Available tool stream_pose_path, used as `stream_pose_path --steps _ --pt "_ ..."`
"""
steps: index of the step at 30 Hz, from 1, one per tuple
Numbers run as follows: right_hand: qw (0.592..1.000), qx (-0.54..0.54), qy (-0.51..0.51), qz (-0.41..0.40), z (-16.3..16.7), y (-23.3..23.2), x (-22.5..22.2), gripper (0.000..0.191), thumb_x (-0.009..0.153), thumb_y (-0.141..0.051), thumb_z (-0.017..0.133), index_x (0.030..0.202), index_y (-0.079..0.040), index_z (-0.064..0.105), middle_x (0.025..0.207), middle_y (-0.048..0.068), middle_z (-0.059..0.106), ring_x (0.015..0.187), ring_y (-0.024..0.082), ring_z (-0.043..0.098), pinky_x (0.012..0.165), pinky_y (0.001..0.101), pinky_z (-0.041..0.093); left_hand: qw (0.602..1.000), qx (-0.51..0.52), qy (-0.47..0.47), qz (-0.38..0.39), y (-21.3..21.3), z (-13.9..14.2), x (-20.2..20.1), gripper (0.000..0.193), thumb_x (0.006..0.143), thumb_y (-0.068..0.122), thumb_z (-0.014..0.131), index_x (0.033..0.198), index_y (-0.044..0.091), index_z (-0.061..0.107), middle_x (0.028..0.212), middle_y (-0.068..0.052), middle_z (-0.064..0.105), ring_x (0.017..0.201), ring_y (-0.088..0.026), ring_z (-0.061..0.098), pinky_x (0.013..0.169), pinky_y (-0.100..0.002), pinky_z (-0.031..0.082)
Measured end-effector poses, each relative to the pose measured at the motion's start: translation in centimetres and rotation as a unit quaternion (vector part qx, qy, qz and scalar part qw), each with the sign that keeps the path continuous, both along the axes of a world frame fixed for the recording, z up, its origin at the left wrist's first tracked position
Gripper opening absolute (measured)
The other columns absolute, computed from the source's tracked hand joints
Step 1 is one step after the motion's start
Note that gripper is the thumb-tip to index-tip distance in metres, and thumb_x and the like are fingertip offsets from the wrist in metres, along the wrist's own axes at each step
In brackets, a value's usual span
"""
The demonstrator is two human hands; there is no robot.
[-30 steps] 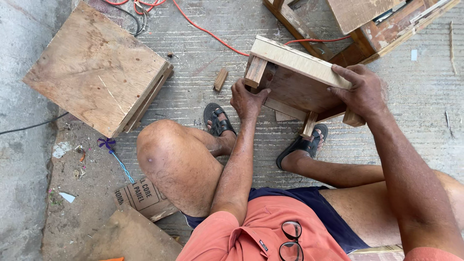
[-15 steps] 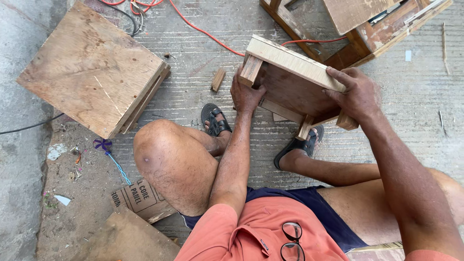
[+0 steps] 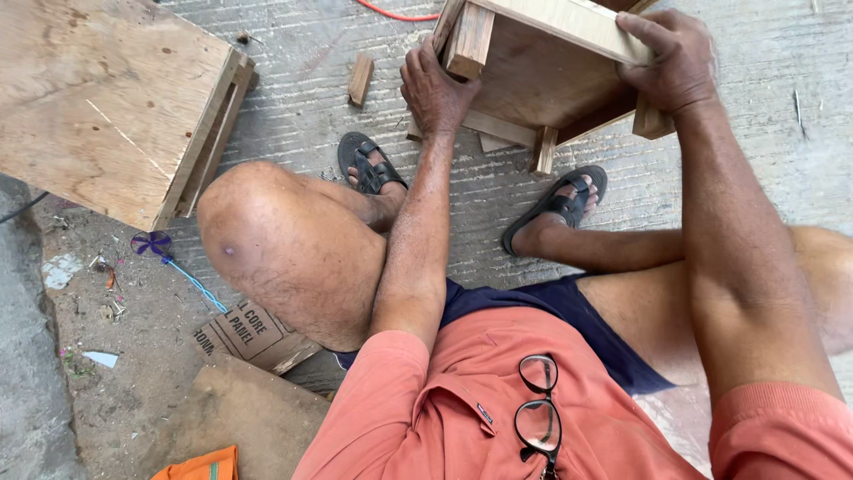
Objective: The person sits on the ground assembling a small wooden stool. They fit wooden legs into the stool frame, position small wood blocks, and use a hammer to drive nails and secure the joints, turning the stool to work on different legs.
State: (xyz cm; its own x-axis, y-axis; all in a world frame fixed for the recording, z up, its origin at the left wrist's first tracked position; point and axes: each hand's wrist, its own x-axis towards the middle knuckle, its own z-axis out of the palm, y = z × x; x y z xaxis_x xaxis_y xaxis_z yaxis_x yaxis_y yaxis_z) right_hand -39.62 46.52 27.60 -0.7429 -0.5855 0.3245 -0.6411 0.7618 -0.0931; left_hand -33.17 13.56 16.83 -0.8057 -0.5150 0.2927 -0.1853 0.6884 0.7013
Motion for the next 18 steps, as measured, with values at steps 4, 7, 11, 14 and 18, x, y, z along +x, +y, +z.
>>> stream_pose_path --steps 4,7,11,14,18 --pt "1.000 0.018 0.000 -0.001 0.4 -0.2 -0.1 0.050 0.089 -0.006 0.087 0.131 -0.028 0.070 0.129 0.004 0.074 0.117 0.021 0.072 0.100 0.0325 0.061 1.000 -0.003 -0.025 -0.004 0.1 0.2 -0.2 0.108 0.058 0.049 0.098 0.140 0.013 0.038 0.121 -0.010 0.048 0.120 -0.030 0.050 0.096 -0.053 0.048" --pt "1.000 0.006 0.004 0.005 0.3 -0.3 0.2 0.054 0.084 -0.004 0.087 0.130 -0.028 0.072 0.126 0.004 0.074 0.111 0.021 0.071 0.092 0.0315 0.061 1.000 -0.007 -0.021 0.002 0.3 0.2 0.0 0.112 0.053 0.051 0.099 0.137 0.011 0.038 0.121 -0.011 0.047 0.118 -0.030 0.049 0.094 -0.053 0.048" --pt "1.000 0.029 0.000 -0.009 -0.1 0.6 0.5 0.055 0.086 -0.008 0.090 0.133 -0.028 0.069 0.127 0.004 0.073 0.117 0.020 0.070 0.102 0.0346 0.061 1.000 -0.009 -0.021 -0.012 0.6 0.5 0.5 0.112 0.051 0.053 0.099 0.136 0.012 0.038 0.118 -0.011 0.046 0.118 -0.030 0.050 0.094 -0.054 0.048" --pt "0.998 -0.020 -0.060 -0.029 -0.2 0.3 0.7 0.063 0.081 -0.010 0.089 0.140 -0.021 0.069 0.132 0.016 0.065 0.124 0.029 0.065 0.102 0.0372 0.060 0.999 -0.042 0.000 0.002 0.6 0.6 0.8 0.107 0.054 0.050 0.098 0.135 0.011 0.040 0.121 -0.011 0.047 0.118 -0.032 0.049 0.092 -0.055 0.047" --pt "0.998 -0.054 0.000 -0.015 -1.1 -5.4 2.7 0.063 0.082 -0.022 0.095 0.140 -0.015 0.070 0.136 0.013 0.064 0.126 0.031 0.062 0.112 0.0459 0.053 1.000 -0.023 -0.016 -0.003 0.6 0.6 0.9 0.104 0.055 0.053 0.097 0.132 0.010 0.043 0.117 -0.010 0.049 0.115 -0.031 0.051 0.091 -0.054 0.046"
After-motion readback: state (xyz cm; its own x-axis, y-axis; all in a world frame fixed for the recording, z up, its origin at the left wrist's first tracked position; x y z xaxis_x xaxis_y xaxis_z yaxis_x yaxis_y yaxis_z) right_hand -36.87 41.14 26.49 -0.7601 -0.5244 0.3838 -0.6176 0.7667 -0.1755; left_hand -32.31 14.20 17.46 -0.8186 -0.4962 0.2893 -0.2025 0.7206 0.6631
